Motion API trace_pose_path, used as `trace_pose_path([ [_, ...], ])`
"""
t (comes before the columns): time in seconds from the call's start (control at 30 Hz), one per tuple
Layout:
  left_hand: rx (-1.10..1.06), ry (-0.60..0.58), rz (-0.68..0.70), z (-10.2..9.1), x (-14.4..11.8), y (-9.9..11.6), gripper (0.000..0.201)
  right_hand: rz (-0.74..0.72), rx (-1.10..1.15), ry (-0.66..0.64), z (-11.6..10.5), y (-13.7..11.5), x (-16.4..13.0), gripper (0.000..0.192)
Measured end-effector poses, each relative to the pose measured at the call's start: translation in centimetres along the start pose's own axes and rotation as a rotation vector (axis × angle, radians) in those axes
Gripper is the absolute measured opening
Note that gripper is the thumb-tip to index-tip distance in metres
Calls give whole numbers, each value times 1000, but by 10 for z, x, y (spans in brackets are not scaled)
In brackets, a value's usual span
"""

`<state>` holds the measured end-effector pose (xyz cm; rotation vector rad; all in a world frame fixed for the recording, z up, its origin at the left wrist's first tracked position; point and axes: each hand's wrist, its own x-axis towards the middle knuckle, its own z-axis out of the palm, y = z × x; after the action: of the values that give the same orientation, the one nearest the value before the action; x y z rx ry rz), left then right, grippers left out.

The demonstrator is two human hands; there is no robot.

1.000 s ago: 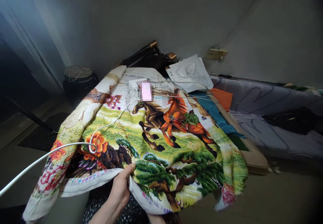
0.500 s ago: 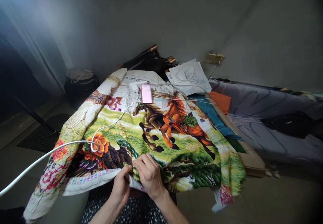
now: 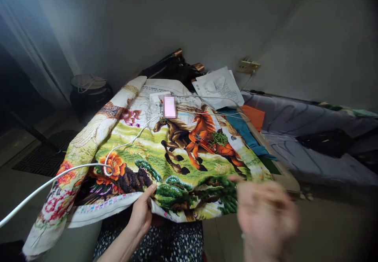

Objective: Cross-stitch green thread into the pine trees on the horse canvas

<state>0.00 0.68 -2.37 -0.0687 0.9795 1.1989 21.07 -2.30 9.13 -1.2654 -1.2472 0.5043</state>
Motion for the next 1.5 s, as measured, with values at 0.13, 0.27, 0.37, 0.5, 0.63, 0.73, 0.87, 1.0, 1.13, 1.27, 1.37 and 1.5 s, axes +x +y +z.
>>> trace_pose_path([
  [0.13,35,-55,-58,-1,-1,3,15,321,87,-414,79,37,-33,31],
  [0.27,3,-53,-25,0,-3,5,11,225,-175,-547,109,49,-55,22],
  [0.37,-11,-45,-23,1,-3,6,10,195,-282,-507,111,45,-57,24],
  [0.5,4,-53,-36,1,-3,6,11,211,-281,-485,113,42,-54,24],
  [0.63,20,-64,-36,1,-2,6,9,191,-294,-492,116,44,-53,25],
  [0.73,27,-61,-39,1,-2,6,7,166,-326,-489,116,45,-53,25],
  [0.87,21,-54,-30,1,-1,4,8,139,-424,-489,118,47,-53,26],
  [1.0,4,-40,-23,0,0,3,8,70,-564,-415,124,48,-56,25],
  [1.13,-5,-35,-8,0,1,2,8,59,-601,-360,130,50,-61,22],
  [1.27,8,-48,-22,-1,1,2,10,139,-515,-375,129,50,-63,24],
  [1.37,18,-49,-17,0,1,2,11,167,-481,-383,129,49,-62,24],
  [1.5,38,-29,6,0,0,1,12,200,-466,-345,135,50,-65,21],
])
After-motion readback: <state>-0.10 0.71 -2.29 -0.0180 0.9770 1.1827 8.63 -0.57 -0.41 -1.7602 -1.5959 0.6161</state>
